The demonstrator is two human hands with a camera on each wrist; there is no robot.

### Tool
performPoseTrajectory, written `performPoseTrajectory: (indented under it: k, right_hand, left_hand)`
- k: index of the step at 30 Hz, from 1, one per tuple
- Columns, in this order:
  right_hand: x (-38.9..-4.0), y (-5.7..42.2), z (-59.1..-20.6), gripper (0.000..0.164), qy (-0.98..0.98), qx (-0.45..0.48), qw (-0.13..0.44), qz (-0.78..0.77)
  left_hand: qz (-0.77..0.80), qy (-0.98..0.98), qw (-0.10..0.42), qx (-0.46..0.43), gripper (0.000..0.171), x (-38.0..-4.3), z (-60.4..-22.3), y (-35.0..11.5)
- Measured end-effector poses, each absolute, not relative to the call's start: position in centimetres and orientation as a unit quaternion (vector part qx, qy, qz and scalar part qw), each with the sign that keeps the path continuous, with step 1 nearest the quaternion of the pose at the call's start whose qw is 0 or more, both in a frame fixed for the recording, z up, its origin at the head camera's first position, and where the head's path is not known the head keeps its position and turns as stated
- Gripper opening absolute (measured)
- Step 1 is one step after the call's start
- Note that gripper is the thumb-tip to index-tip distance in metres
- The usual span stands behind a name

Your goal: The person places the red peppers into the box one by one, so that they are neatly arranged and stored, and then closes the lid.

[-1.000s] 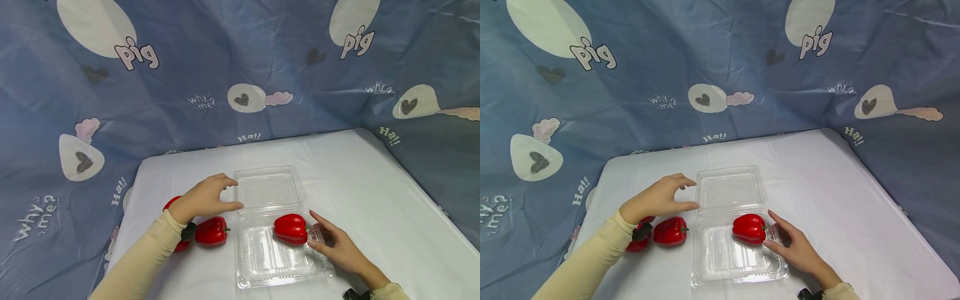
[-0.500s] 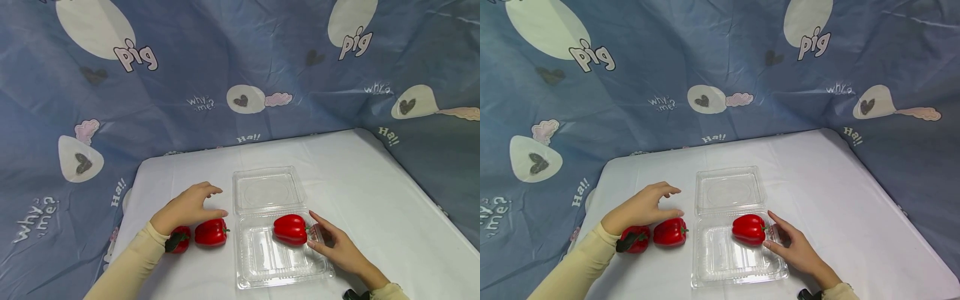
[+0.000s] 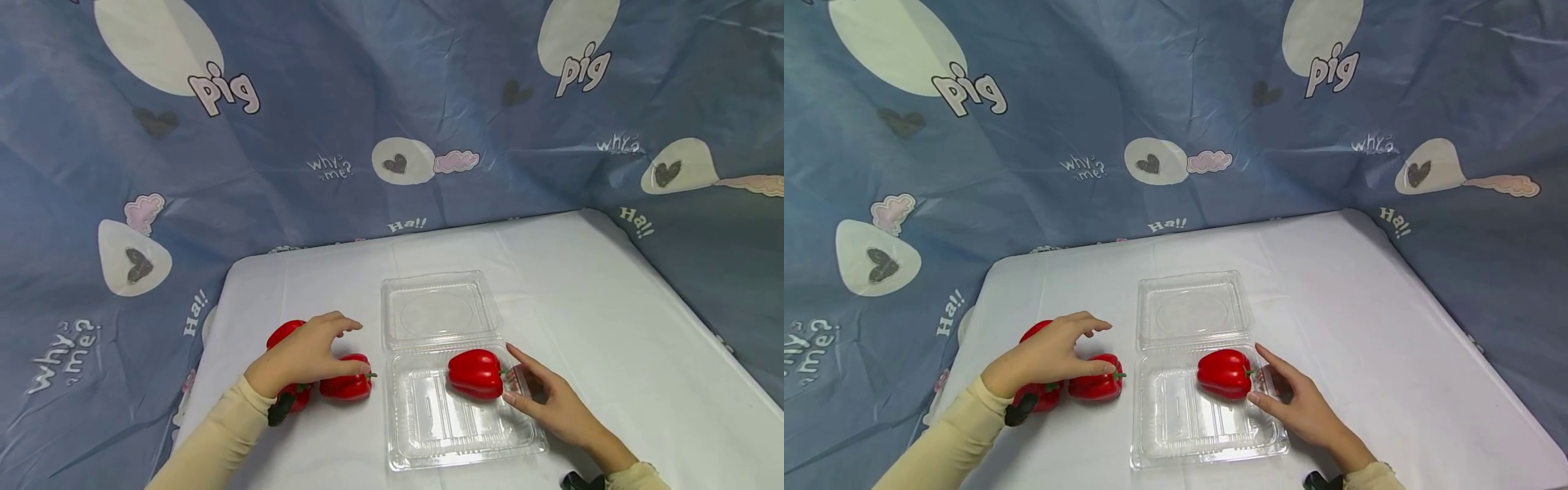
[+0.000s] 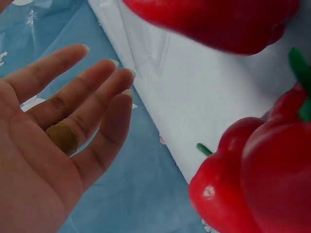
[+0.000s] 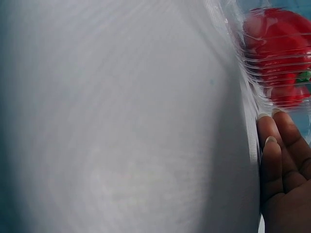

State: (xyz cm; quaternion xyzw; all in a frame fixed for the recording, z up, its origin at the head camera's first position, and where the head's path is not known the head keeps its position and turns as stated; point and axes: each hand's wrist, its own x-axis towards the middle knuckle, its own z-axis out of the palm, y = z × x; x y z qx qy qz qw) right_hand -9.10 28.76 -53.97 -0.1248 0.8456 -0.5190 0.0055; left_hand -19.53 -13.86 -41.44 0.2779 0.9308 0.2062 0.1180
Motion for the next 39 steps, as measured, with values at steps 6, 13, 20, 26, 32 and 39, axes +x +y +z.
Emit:
performPoseTrajectory:
  k: [6, 13, 20, 26, 32, 39]
  right_hand:
    - [-9.1, 28.7, -54.2, 0.08, 0.848, -0.123, 0.003, -0.515]
    - [-9.1, 28.7, -54.0, 0.08, 0.843, -0.124, 0.006, -0.523]
    - [-9.1, 28.8, -54.1, 0.08, 0.844, -0.123, 0.004, -0.523]
    - [-9.0, 28.8, -54.1, 0.079, 0.842, -0.125, 0.004, -0.525]
    - [-9.0, 28.8, -54.1, 0.079, 0.839, -0.128, 0.002, -0.53]
    - [-9.1, 28.8, -54.0, 0.079, 0.845, -0.125, 0.002, -0.52]
  left_hand:
    - [0.204, 0.928, 0.138, 0.278, 0.079, -19.3, -42.6, -13.9]
    - [0.196, 0.931, 0.15, 0.269, 0.082, -18.7, -43.9, -13.7]
    - [0.197, 0.928, 0.151, 0.279, 0.077, -18.0, -45.1, -13.6]
    - [0.208, 0.924, 0.164, 0.276, 0.082, -17.9, -45.8, -13.7]
    - [0.218, 0.918, 0.179, 0.278, 0.084, -18.0, -46.5, -13.7]
    - [0.221, 0.918, 0.183, 0.273, 0.087, -18.0, -46.9, -13.5]
